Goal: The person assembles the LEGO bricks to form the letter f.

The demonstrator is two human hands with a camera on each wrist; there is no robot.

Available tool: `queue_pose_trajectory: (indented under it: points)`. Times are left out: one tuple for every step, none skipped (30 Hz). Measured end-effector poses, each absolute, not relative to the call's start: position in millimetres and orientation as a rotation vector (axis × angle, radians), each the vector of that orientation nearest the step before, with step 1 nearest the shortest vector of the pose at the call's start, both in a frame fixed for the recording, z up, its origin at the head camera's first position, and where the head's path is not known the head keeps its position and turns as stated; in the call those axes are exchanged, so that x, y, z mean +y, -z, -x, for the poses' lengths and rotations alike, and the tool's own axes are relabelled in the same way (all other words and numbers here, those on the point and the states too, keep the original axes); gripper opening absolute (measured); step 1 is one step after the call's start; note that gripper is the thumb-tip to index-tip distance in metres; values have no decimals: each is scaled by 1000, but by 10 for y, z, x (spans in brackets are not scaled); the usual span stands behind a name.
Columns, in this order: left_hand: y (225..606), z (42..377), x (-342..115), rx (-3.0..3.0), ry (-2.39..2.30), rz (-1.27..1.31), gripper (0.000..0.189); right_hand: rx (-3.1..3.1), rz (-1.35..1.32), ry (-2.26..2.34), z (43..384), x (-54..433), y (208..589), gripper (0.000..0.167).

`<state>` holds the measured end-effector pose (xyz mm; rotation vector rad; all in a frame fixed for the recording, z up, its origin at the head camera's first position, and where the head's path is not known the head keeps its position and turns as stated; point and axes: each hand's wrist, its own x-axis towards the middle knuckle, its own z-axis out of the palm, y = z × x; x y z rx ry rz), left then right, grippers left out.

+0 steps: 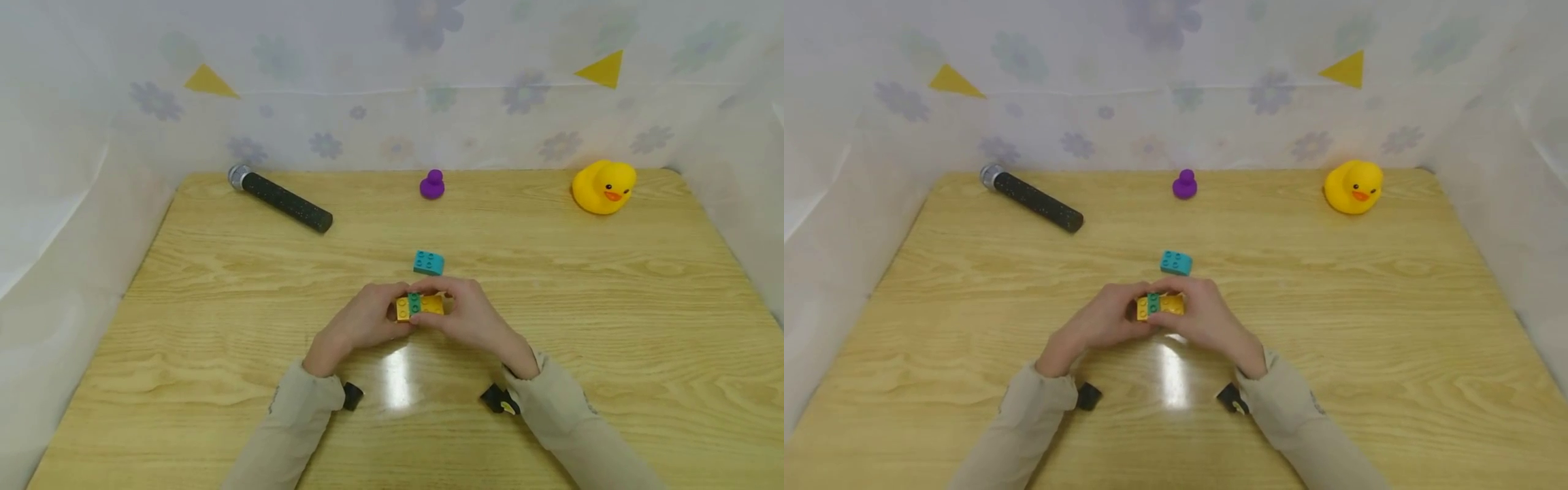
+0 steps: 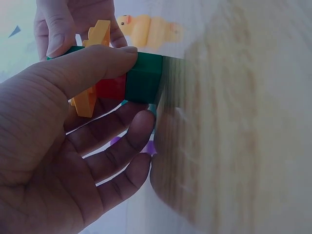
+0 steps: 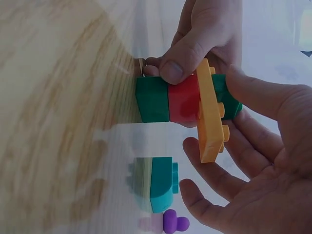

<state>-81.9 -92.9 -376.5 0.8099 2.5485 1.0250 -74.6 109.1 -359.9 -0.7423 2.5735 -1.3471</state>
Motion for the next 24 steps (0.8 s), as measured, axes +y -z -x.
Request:
queue_pose_trajectory:
  points:
    - [3766, 821, -929, 2546, -1028, -812, 36, 2575, 741, 1344, 746, 1091, 3598, 35]
    - [3765, 823, -930, 2542, -1034, -814, 36, 2575, 739, 1344, 746, 1092, 3597, 35]
    - [3765, 824, -931, 2538, -1041, -816, 37, 2575, 738, 1341, 747, 1093, 3597, 35]
    - [3765, 824, -933, 2533, -1048, -817, 37, 2574, 738, 1338, 747, 1093, 3597, 35]
    - [3768, 825, -936, 2528, -1053, -817, 37, 2567, 733, 1338, 747, 1095, 3596, 35]
    - [3767, 825, -938, 2520, -1060, -815, 37, 2561, 729, 1339, 747, 1097, 3595, 36]
    - [3769, 825, -940, 2512, -1068, -814, 37, 2554, 724, 1340, 748, 1098, 3594, 36]
    - [3772, 826, -943, 2506, -1073, -814, 37, 2545, 720, 1343, 749, 1099, 3594, 36]
    - [3773, 827, -946, 2501, -1075, -813, 36, 2536, 716, 1346, 748, 1099, 3592, 36]
    - [3775, 828, -947, 2495, -1080, -811, 36, 2527, 713, 1348, 748, 1100, 3591, 36]
    - [3777, 828, -948, 2489, -1087, -809, 36, 2519, 710, 1351, 748, 1102, 3591, 36]
    - [3778, 827, -948, 2486, -1093, -810, 36, 2516, 711, 1352, 748, 1104, 3590, 36]
    - [3780, 827, -947, 2485, -1098, -811, 35, 2512, 712, 1355, 748, 1106, 3590, 35]
    - [3781, 827, -945, 2483, -1104, -811, 34, 2509, 712, 1357, 746, 1106, 3589, 35]
    - [3780, 826, -943, 2482, -1110, -809, 32, 2508, 712, 1356, 743, 1106, 3587, 36]
    - [3779, 825, -941, 2481, -1115, -810, 31, 2511, 716, 1352, 741, 1107, 3587, 36]
    - [3781, 824, -940, 2482, -1117, -811, 31, 2514, 724, 1350, 739, 1108, 3584, 36]
    - [3779, 823, -937, 2485, -1116, -809, 30, 2518, 734, 1344, 736, 1108, 3580, 37]
    - [3775, 821, -935, 2487, -1115, -806, 29, 2523, 747, 1336, 734, 1107, 3575, 37]
    - [3773, 820, -936, 2489, -1112, -805, 29, 2527, 764, 1327, 732, 1107, 3572, 38]
    - [3769, 819, -935, 2492, -1108, -803, 29, 2531, 783, 1319, 732, 1109, 3567, 38]
    - [3765, 818, -934, 2494, -1105, -802, 29, 2533, 801, 1313, 734, 1111, 3562, 38]
    - [3763, 818, -933, 2496, -1104, -802, 28, 2533, 816, 1309, 736, 1114, 3554, 38]
    - [3759, 818, -930, 2496, -1104, -802, 28, 2535, 833, 1302, 741, 1120, 3548, 38]
